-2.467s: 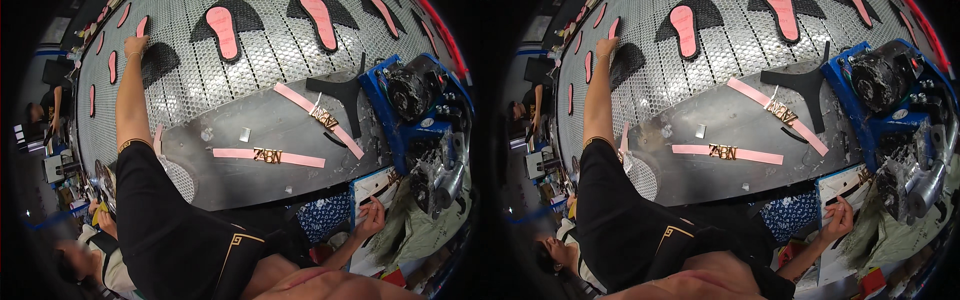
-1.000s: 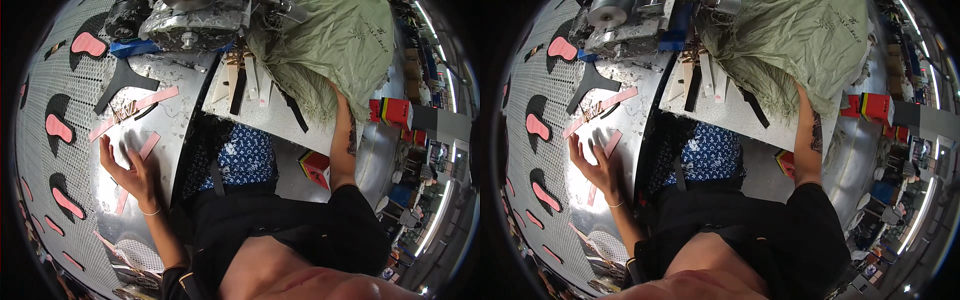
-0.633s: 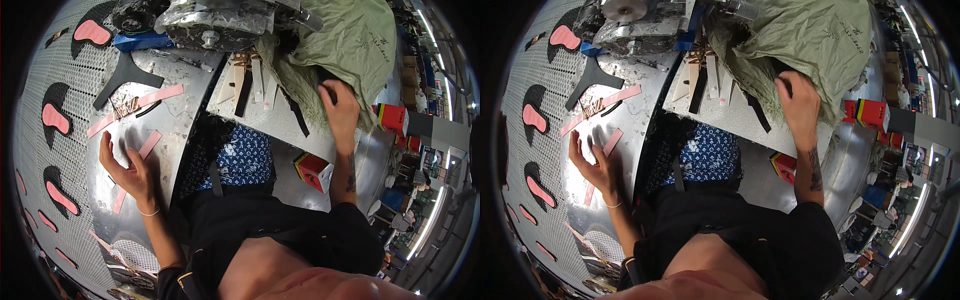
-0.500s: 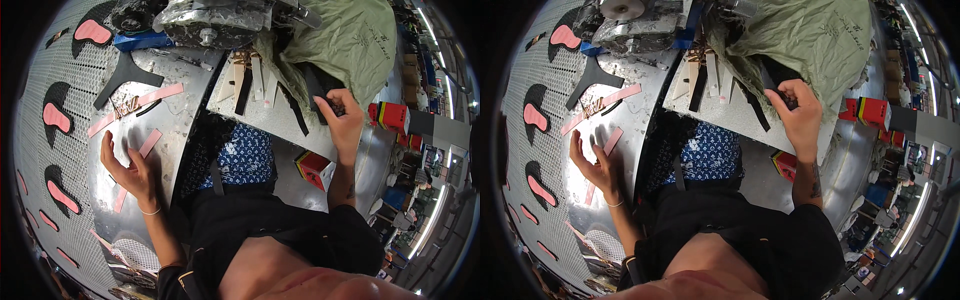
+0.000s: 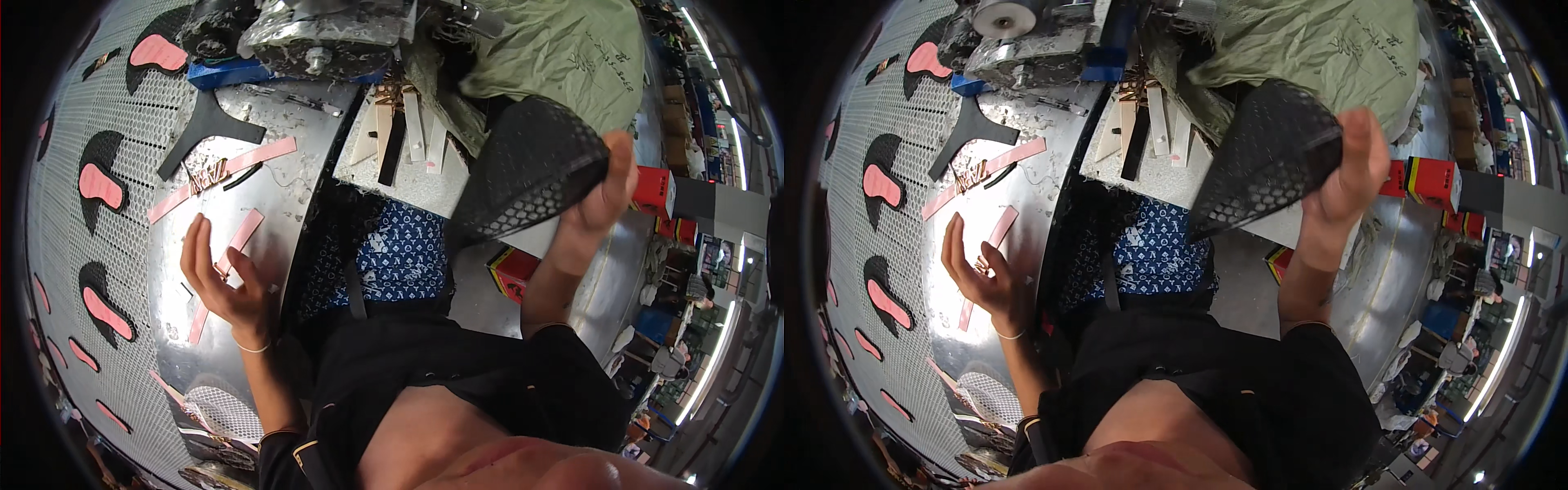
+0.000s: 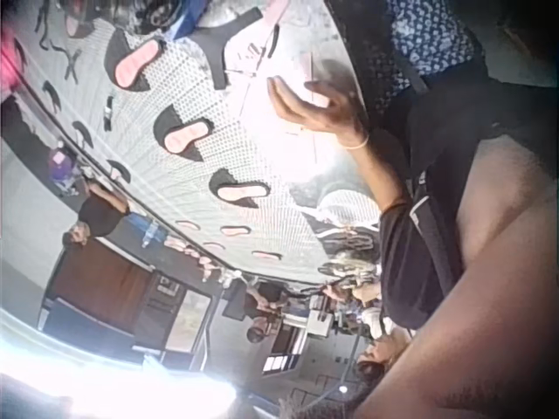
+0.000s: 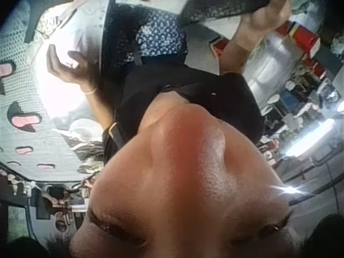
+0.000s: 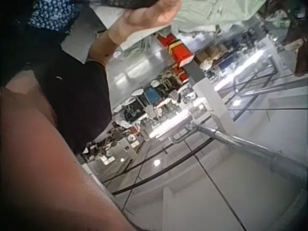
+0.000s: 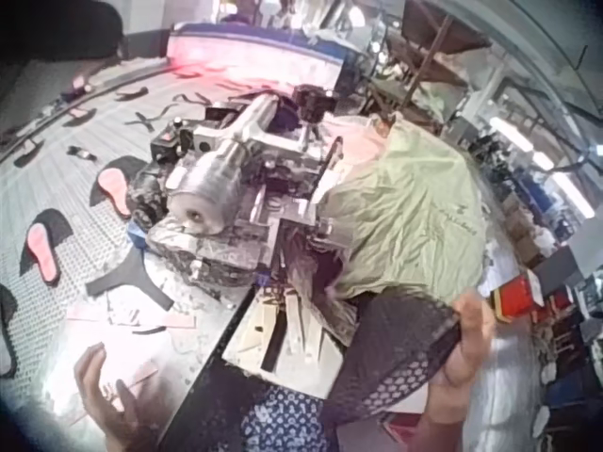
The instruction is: The person assembles sandals by picking up black mesh insoles and pink straps from a metal workbench. They place the insoles onto a blue machine, align them, and then attach the straps. The person occasionally touches their face and adjusts the camera during the process.
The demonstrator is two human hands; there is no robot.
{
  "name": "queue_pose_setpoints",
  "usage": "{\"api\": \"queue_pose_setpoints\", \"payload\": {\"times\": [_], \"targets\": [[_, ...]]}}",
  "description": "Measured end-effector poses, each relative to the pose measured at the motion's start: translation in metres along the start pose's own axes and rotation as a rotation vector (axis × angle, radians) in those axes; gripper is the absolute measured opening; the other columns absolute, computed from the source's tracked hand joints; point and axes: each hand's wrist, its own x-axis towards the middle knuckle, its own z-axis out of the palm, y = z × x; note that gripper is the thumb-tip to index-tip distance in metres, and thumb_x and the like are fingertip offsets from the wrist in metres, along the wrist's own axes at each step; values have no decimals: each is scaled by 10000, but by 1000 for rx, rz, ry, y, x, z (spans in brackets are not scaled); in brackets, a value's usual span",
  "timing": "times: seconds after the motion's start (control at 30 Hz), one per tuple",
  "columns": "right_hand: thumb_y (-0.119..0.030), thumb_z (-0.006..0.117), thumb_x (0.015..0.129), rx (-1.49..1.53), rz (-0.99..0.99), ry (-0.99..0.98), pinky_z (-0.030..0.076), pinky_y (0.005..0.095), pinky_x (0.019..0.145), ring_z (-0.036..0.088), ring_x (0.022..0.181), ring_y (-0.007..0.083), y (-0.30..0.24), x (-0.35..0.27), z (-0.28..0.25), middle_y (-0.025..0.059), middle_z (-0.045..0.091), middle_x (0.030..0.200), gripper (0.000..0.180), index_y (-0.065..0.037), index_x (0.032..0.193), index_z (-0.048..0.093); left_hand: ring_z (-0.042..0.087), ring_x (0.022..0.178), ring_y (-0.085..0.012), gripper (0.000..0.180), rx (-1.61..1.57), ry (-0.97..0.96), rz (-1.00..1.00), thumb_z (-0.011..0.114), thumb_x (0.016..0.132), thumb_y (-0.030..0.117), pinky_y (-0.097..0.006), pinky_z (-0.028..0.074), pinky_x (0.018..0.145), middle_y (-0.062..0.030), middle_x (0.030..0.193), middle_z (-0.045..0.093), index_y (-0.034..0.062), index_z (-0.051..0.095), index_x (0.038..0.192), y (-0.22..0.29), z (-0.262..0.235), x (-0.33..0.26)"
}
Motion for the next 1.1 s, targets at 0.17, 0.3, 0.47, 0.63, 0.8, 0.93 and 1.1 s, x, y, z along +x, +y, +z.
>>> {"api": "queue_pose_setpoints", "payload": {"times": [0.17,0.3,0.47,0.63,0.8,0.93,1.1], "targets": [[-472,493,976,201,161,-68,476,267,655,553,678,122,10,-7,22,26,546,716,448,-68,785,505,539,1138,-358,479,-515,-296,74,644,779,74,-415,413,993,-229,1241,544,-57,537,1227,34,14,-1],[-498,527,948,150,94,-150,432,229,628,533,668,96,21,-36,61,36,560,751,491,-24,823,557,466,1214,-388,635,-757,-514,84,686,781,169,-433,384,1021,-237,1358,447,-37,454,1334,97,39,12],[-506,604,901,234,246,-453,387,189,614,516,662,58,7,-52,76,28,591,760,513,-1,811,616,597,970,-291,481,-850,-503,-115,580,818,50,-338,462,853,-183,1126,591,-41,502,1284,116,76,7],[-517,565,920,291,271,-29,409,204,553,470,563,68,-3,-27,41,-19,489,646,458,-76,801,543,551,579,-174,313,-818,-603,-458,510,874,4,-297,447,578,-140,696,568,-16,582,1178,110,64,15],[-345,538,981,182,-77,381,507,271,791,622,815,140,-4,51,-39,69,643,880,314,-44,1054,590,587,872,-104,268,-1012,-406,-512,493,950,62,-246,451,796,-66,968,674,-64,603,1159,92,52,3],[-300,534,982,-716,-276,452,399,349,995,556,1099,220,29,64,-58,126,578,1228,422,41,1230,536,590,1023,-177,334,-1293,-423,-600,439,998,166,-322,451,910,-115,1116,643,-78,583,1175,84,28,7],[-258,552,960,-317,-488,-38,287,396,1085,537,1160,285,10,-20,33,202,542,1286,483,79,1295,469,578,979,-163,401,-1364,-421,-569,444,993,285,-302,447,868,-97,1078,631,-61,589,1136,88,16,24]]}}
